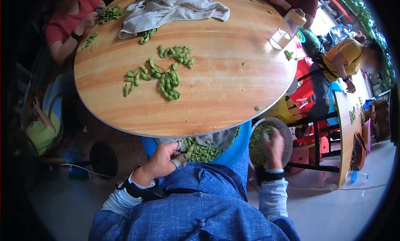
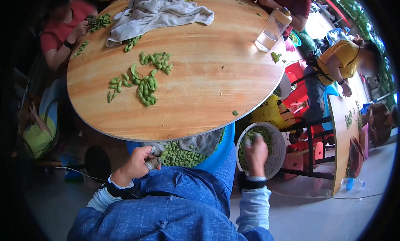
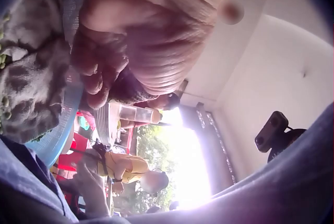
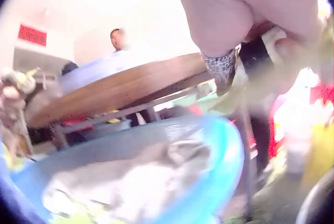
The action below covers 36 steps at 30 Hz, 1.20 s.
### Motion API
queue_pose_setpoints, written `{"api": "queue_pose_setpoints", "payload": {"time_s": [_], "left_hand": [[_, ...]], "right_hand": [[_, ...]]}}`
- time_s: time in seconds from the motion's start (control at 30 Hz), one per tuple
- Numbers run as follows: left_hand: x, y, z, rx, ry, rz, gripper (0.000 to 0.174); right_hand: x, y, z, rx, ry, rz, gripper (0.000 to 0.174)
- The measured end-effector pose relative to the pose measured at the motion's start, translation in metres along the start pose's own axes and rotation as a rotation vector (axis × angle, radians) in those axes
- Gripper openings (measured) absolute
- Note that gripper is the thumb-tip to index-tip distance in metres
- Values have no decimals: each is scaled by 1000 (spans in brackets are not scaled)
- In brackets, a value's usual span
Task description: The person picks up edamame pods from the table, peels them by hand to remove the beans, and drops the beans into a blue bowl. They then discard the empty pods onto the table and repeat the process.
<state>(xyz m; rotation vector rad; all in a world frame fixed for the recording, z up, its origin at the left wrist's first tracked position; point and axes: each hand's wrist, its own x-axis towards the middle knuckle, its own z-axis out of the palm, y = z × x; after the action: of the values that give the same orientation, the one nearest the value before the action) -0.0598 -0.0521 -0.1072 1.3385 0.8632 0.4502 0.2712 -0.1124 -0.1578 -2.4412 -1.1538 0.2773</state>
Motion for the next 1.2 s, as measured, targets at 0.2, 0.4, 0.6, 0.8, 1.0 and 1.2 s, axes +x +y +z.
{"api": "queue_pose_setpoints", "payload": {"time_s": [0.2,0.4,0.6,0.8,1.0,1.2], "left_hand": [[14,16,17,269,-36,176,13],[13,25,17,446,-52,170,23],[14,10,13,284,-14,246,22],[19,29,6,146,-280,29,14],[19,25,19,3,30,330,29],[15,27,16,726,128,405,39]], "right_hand": [[-42,-61,-39,1000,-637,27,26],[-62,-128,3,1295,-1044,-207,21],[-60,-135,2,1357,-982,-274,19],[-61,-139,-7,1307,-936,-365,19],[-55,-132,-17,1211,-840,-181,22],[-64,-133,-20,1306,-985,-111,24]]}}
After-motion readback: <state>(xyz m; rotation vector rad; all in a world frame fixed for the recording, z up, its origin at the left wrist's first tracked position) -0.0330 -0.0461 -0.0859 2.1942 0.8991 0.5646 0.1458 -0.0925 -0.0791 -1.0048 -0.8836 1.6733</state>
